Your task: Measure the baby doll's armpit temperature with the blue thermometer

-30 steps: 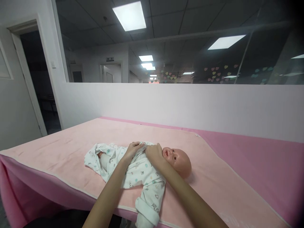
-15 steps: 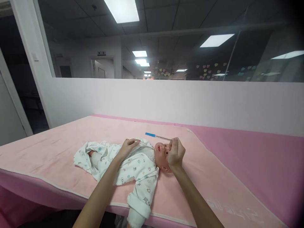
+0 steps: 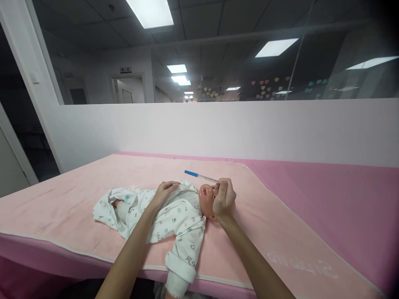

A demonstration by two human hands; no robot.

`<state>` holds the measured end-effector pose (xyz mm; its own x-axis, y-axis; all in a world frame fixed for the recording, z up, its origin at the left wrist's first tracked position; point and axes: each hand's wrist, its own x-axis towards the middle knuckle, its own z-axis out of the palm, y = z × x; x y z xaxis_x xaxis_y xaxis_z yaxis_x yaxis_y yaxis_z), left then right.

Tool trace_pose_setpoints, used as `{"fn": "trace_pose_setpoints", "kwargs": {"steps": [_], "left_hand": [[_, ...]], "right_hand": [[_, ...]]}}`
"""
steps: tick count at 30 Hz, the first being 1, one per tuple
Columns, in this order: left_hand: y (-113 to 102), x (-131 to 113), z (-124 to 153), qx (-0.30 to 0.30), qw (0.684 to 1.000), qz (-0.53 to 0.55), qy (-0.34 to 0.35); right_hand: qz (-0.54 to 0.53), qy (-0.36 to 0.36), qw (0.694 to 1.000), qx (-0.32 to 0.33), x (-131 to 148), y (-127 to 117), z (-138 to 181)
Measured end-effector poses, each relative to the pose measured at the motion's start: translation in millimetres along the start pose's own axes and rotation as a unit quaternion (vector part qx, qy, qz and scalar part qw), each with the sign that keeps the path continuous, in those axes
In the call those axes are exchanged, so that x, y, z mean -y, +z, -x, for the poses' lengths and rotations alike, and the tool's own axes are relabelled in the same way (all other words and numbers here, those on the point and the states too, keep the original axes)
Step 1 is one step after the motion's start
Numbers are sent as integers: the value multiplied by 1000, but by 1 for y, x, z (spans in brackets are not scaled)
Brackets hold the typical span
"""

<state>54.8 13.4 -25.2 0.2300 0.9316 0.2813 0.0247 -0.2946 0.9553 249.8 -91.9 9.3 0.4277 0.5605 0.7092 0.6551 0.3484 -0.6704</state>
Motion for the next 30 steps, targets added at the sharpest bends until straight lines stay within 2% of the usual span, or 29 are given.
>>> {"fn": "trace_pose_setpoints", "kwargs": {"steps": [5, 13, 19, 30], "left_hand": [[0, -2, 2, 2, 1000, -5, -2], [1, -2, 3, 1, 1000, 4, -5], [1, -4, 4, 8, 1000, 20, -8], [1, -4, 6, 9, 1000, 14, 2]], "right_hand": [[-27, 38, 999, -7, 4, 0, 1], [-27, 21, 999, -10, 5, -1, 4], [-66, 0, 997, -40, 2, 2, 4], [-86, 15, 995, -40, 15, 0, 8]]}}
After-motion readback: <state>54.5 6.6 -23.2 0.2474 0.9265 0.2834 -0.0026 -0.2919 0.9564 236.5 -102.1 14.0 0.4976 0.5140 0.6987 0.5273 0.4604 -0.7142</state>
